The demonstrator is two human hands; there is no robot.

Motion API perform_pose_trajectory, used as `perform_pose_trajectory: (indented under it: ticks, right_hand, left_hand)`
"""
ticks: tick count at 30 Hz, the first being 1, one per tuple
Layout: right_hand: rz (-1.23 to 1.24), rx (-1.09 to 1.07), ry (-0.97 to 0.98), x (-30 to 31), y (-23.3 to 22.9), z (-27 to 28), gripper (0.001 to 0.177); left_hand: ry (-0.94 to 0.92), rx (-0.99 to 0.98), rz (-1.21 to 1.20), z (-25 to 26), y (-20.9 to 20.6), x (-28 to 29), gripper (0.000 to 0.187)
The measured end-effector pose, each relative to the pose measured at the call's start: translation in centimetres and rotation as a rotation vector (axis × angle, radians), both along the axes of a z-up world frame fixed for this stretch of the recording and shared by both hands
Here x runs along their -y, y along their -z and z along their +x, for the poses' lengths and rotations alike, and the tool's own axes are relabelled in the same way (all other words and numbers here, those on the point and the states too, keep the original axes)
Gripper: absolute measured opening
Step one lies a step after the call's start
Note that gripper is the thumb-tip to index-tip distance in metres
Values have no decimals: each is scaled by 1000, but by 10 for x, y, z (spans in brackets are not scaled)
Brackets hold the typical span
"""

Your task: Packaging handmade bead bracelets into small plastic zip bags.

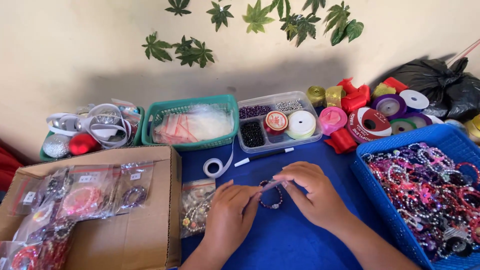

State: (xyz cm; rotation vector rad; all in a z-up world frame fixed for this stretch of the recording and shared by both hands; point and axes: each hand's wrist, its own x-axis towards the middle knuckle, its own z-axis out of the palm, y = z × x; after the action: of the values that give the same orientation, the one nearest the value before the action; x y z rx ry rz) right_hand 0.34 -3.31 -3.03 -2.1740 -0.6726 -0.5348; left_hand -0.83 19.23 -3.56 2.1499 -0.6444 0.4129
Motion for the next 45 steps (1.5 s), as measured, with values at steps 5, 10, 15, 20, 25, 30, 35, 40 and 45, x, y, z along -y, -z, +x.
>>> perform_pose_trajectory:
  ticks: [5, 10, 15, 20, 25, 30, 35, 40, 45]
  right_hand:
    - [82, 118, 312, -16, 6, -2, 23]
    - [154, 62, 278, -26, 18, -8, 19]
    - [210, 160, 230, -22, 28, -21, 26]
    - [204, -29, 162, -26, 16, -18, 27]
    - [225, -82, 172, -25, 30, -13, 24]
    - [264, -175, 167, -26, 27, -15, 26]
    - [217, -165, 145, -28, 17, -17, 25]
    - [187, -155, 117, -27, 21, -15, 23]
    - [254, -200, 102, -22, 37, -12, 16]
  left_hand:
    - [-140, -198, -255, 3, 12, 7, 12]
    - [-179, -304, -456, 3, 22, 16, 15]
    - [-150, -426, -648, -5, 24, 28, 10]
    - [-105, -371, -638, -2, 42, 30, 7]
    - [-122, -376, -481, -3, 40, 31, 9]
    - [-80, -161, -379, -4, 37, 30, 13]
    - [-74, -93, -187, -2, 34, 29, 16]
    - [-27, -21, -83, -1, 41, 29, 17]
    - [4, -195, -246, 5, 48, 25, 17]
